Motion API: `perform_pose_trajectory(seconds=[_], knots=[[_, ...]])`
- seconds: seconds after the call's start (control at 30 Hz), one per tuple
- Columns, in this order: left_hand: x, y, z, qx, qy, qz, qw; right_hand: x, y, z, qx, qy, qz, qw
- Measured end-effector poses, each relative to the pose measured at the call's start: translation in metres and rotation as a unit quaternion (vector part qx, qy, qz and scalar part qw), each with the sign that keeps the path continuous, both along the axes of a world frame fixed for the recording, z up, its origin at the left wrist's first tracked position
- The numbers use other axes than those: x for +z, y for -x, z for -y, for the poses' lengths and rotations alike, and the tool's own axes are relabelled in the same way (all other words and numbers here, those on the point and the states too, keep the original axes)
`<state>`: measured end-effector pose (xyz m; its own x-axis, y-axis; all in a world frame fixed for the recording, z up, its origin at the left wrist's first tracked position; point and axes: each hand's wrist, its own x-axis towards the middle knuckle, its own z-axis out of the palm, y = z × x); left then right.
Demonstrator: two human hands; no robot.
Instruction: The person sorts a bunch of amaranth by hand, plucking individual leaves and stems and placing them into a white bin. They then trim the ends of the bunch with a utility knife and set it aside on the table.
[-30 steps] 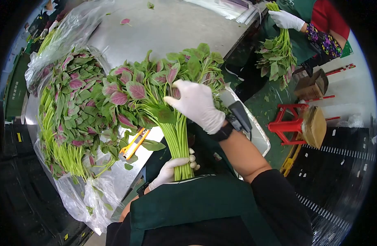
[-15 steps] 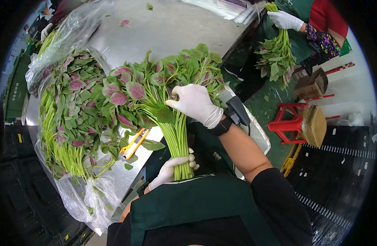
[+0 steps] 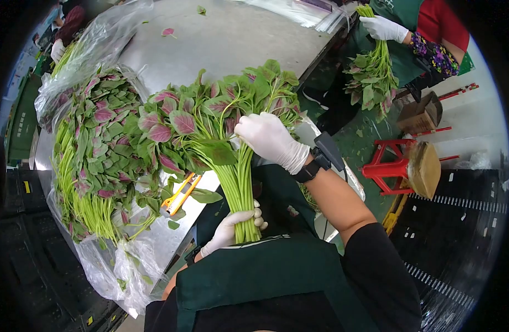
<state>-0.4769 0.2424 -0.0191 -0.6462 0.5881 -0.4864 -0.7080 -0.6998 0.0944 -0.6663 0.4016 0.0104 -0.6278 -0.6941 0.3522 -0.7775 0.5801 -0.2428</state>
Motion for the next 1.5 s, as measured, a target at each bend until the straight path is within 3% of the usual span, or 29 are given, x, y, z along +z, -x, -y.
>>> perform_pose_trajectory(seconds=[0.1,0.2,0.3,0.33,0.4,0.43,0.47,0.53,0.67,0.8,1.0,1.13,1.23,1.27,1.3,1.4,1.5], knots=[[0.004,0.001,-0.002,-0.008,0.037,-0.003,0.999,-0.016,0.004,-0.009,-0.043,0.022,-0.031,0.998],[0.001,0.001,-0.002,-0.01,0.032,0.003,0.999,-0.016,0.013,-0.029,-0.194,0.182,-0.045,0.963],[0.013,0.005,-0.002,-0.013,0.046,0.021,0.999,-0.011,0.021,-0.059,-0.302,0.314,0.042,0.899],[0.011,0.005,-0.002,-0.013,0.043,0.021,0.999,-0.008,0.019,-0.07,-0.333,0.316,0.066,0.886],[0.006,0.003,-0.003,-0.011,0.035,0.024,0.999,-0.017,0.02,-0.101,-0.364,0.217,0.102,0.9],[0.006,0.003,-0.003,-0.011,0.033,0.021,0.999,-0.019,0.013,-0.112,-0.436,0.093,0.147,0.883],[0.006,0.002,-0.003,-0.01,0.03,0.019,0.999,-0.019,0.003,-0.119,-0.443,-0.036,0.127,0.887],[0.006,0.002,-0.002,-0.007,0.028,0.017,0.999,-0.002,-0.017,-0.115,-0.439,-0.139,0.194,0.866],[0.008,0.003,-0.003,-0.008,0.033,0.018,0.999,-0.002,-0.049,-0.072,-0.265,0.177,0.29,0.902],[0.003,0.002,-0.006,0.009,0.018,-0.004,1.0,0.027,-0.048,-0.017,-0.212,0.113,0.295,0.925],[0.009,0.003,-0.004,0.005,0.031,-0.009,0.999,0.0,-0.026,0.016,-0.113,0.0,0.236,0.965],[0.004,0.001,-0.003,0.01,0.018,-0.02,1.0,0.024,-0.027,0.02,-0.168,0.112,0.306,0.93],[0.006,0.003,-0.002,0.003,0.017,-0.024,1.0,0.03,-0.022,0.007,-0.17,0.339,0.249,0.891],[0.007,0.003,-0.002,0.0,0.018,-0.021,1.0,0.043,-0.024,0.004,-0.194,0.442,0.265,0.834],[0.007,0.002,-0.001,-0.002,0.019,-0.018,1.0,0.067,-0.017,-0.015,-0.208,0.544,0.203,0.787],[0.006,0.002,0.0,-0.004,0.018,-0.02,1.0,0.083,-0.01,-0.063,-0.29,0.519,0.09,0.799],[0.006,0.003,0.0,-0.003,0.007,-0.017,1.0,0.084,-0.019,-0.106,-0.328,0.452,0.136,0.818]])
